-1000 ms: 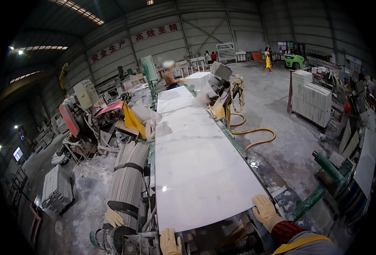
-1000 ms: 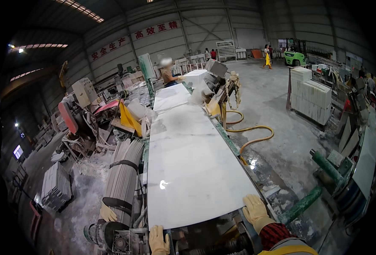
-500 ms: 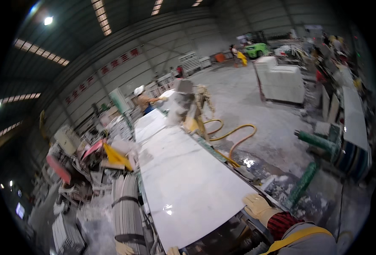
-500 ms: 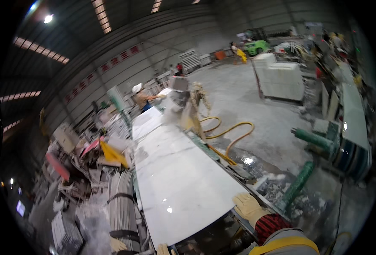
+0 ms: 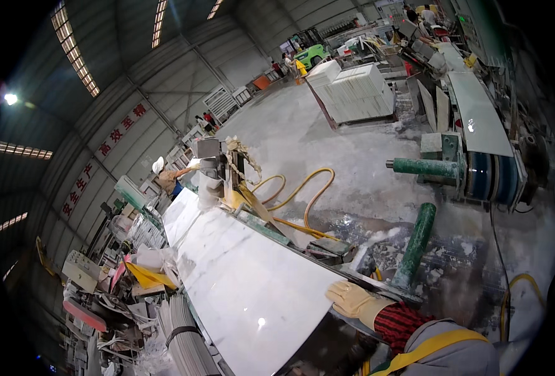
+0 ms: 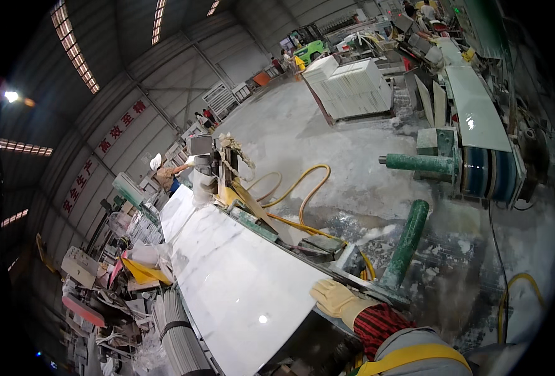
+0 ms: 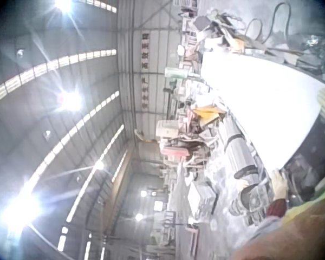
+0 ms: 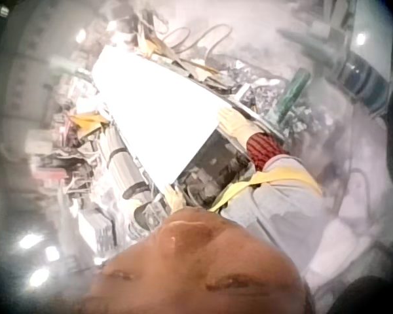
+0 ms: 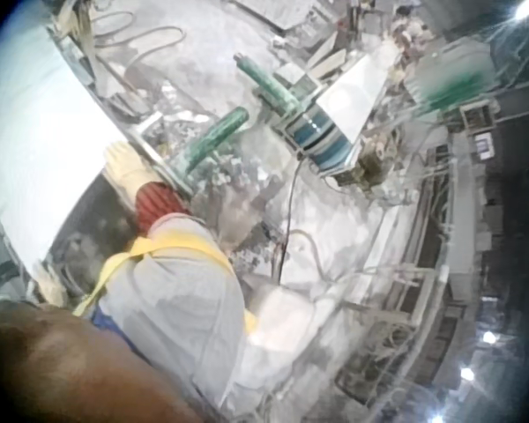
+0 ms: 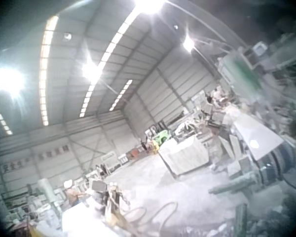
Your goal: The person repeatedly picks up large white rectangular sheets from a conveyor belt and places them onto a stack. The person handles the sheets one at a time, moving them from the conveyor to the stack in a repetitive cycle.
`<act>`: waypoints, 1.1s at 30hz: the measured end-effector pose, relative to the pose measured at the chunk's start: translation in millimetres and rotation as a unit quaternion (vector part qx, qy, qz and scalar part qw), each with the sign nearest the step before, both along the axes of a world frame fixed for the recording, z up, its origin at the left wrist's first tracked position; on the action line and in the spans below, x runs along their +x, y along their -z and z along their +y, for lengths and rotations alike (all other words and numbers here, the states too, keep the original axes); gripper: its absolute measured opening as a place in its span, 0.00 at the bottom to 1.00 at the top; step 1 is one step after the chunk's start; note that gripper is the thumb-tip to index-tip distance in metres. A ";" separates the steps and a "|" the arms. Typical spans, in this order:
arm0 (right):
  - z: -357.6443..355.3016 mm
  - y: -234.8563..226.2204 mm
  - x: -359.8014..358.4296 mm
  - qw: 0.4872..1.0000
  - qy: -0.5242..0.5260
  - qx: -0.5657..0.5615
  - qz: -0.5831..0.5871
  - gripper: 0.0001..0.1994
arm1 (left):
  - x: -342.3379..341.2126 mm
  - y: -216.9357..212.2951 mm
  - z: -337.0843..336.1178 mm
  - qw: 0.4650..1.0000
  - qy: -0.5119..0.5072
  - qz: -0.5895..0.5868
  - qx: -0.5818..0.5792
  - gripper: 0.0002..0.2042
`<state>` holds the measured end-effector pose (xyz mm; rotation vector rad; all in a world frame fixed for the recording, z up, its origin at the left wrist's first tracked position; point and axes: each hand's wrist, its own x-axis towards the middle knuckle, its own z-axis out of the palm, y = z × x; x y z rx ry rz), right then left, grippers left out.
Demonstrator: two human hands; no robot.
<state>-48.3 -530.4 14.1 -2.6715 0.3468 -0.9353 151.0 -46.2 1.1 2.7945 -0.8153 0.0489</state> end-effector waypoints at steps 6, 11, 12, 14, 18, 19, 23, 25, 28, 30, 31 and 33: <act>0.9 -3.4 -2.5 0.999 -0.003 0.004 -0.036 0.20 | -4.1 -10.0 -3.4 1.000 -0.001 0.022 0.008 0.35; 1.1 -7.2 -5.8 1.000 0.002 0.009 -0.022 0.20 | -5.8 -11.8 -0.8 1.000 0.012 0.020 -0.003 0.36; -1.6 -3.3 -5.8 0.999 0.003 0.000 -0.035 0.21 | -7.1 -11.0 -1.7 1.000 0.011 0.022 0.000 0.36; -1.4 -3.2 -5.0 0.998 0.008 -0.010 -0.058 0.22 | -6.9 -15.6 -11.0 1.000 0.000 0.019 0.005 0.36; 5.7 -6.4 -5.8 1.000 -0.005 0.010 -0.006 0.24 | -18.5 -17.2 -13.9 0.999 -0.030 -0.027 0.026 0.34; 4.3 -6.1 -5.7 1.000 -0.006 0.011 -0.010 0.24 | -19.4 -14.3 -13.1 0.998 -0.031 -0.046 0.026 0.33; 0.4 -7.1 -9.2 1.000 -0.011 0.016 -0.017 0.24 | -22.2 -8.5 -21.2 0.995 -0.027 -0.095 0.022 0.31; 1.7 -9.3 -9.2 1.000 -0.013 0.014 -0.021 0.23 | -26.5 -10.3 -25.8 0.993 -0.032 -0.110 0.032 0.30; 4.1 -11.0 -10.3 1.000 -0.005 0.006 -0.029 0.21 | -32.9 -21.4 -28.2 0.987 -0.039 -0.146 0.053 0.28; 5.2 -7.2 -9.6 1.000 0.000 -0.007 -0.029 0.21 | -31.6 -17.1 -25.8 0.982 -0.017 -0.188 0.028 0.28; 3.9 -5.3 -11.4 1.000 -0.003 0.000 -0.012 0.22 | -32.3 -13.7 -26.3 0.978 -0.006 -0.207 0.015 0.28; 3.5 -7.4 -13.1 1.000 -0.012 0.020 0.017 0.24 | -29.2 -3.5 -22.7 0.979 -0.007 -0.205 -0.005 0.28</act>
